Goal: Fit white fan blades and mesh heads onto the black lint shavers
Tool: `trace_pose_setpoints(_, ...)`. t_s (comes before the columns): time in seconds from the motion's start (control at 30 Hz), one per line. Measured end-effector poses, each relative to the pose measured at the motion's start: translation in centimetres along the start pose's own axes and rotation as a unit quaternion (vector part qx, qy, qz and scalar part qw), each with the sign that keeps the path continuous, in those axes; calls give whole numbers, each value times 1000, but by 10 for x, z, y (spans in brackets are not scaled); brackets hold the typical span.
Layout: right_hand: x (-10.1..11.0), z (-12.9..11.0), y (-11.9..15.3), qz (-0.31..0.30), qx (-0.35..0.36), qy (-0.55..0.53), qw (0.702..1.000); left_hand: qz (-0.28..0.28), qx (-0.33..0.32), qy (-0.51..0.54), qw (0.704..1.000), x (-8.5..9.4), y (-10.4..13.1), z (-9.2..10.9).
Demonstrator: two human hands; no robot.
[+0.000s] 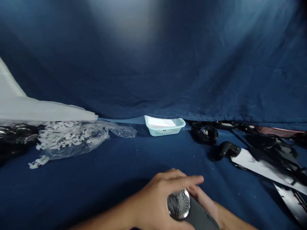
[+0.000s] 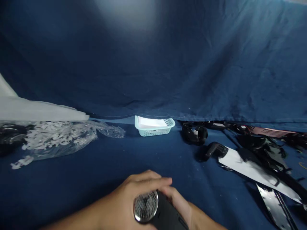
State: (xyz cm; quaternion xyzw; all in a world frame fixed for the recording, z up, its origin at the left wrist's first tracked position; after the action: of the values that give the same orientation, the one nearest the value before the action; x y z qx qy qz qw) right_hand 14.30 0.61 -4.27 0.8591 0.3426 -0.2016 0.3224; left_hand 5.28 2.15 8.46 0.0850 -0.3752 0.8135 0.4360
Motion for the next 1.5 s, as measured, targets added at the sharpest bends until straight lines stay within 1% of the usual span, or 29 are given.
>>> trace_pose_setpoints(0.1,-10,5,1,-27,-72,-37,996,18,35,-31,999,11,4,-10)
trace_pose_setpoints(0.13,-12,2,4,-28,-77,-59,995,36,50,-34,998,15,7,-15)
trace_pose_setpoints(0.17,-13,-3,6,-22,-65,-82,994,66,67,-24,995,19,10,-22)
trace_pose_setpoints(0.2,-12,-10,10,-9,-37,-102,994,103,91,-3,990,23,14,-30)
trace_pose_setpoints(0.27,-11,-27,18,29,55,-120,991,185,147,71,969,24,25,-47)
trace_pose_setpoints(0.33,-14,-41,27,65,139,-123,980,215,181,123,952,16,34,-55)
trace_pose_setpoints(0.4,-20,-47,35,95,212,-126,964,210,203,158,943,3,42,-52)
trace_pose_setpoints(0.47,-30,-48,43,128,269,-119,947,196,212,207,935,-13,49,-40)
trace_pose_setpoints(0.57,-46,-40,51,193,301,-73,931,196,215,297,910,-30,55,-15)
trace_pose_setpoints(0.63,-57,-34,55,235,300,-23,924,206,230,314,898,-33,59,-2)
trace_pose_setpoints(0.7,-67,-31,57,259,304,25,916,210,249,289,900,-28,66,7)
trace_pose_setpoints(0.77,-77,-31,57,264,312,67,910,207,256,258,908,-19,75,16)
trace_pose_setpoints(0.9,-95,-29,49,226,296,127,919,204,271,192,921,2,96,29)
trace_pose_setpoints(1.0,-102,-29,42,219,281,160,921,206,283,147,925,13,111,33)
trace_pose_setpoints(1.13,-106,-33,33,248,264,243,900,188,277,87,938,24,122,31)
trace_pose_setpoints(1.23,-100,-40,24,268,263,294,879,168,241,12,956,39,123,27)
trace_pose_setpoints(1.3,-90,-43,15,287,267,317,864,155,215,-54,963,52,122,20)
trace_pose_setpoints(1.4,-70,-47,-1,324,276,359,831,136,202,-144,959,66,123,3)
trace_pose_setpoints(1.5,-55,-49,-16,341,283,398,803,121,204,-198,951,72,127,-15)
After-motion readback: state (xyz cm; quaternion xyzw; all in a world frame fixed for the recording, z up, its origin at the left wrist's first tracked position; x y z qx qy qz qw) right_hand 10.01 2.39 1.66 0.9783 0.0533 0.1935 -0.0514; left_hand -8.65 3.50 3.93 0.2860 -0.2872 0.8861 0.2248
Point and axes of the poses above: each hand's wrist, its own y-axis away from the middle knuckle, its own x-axis out of the back of the hand, z = x × y, the point moved 6 cm from there along -y, towards the middle knuckle, and after that the axes turned 14 degrees about -x, right-handed, at the moved point
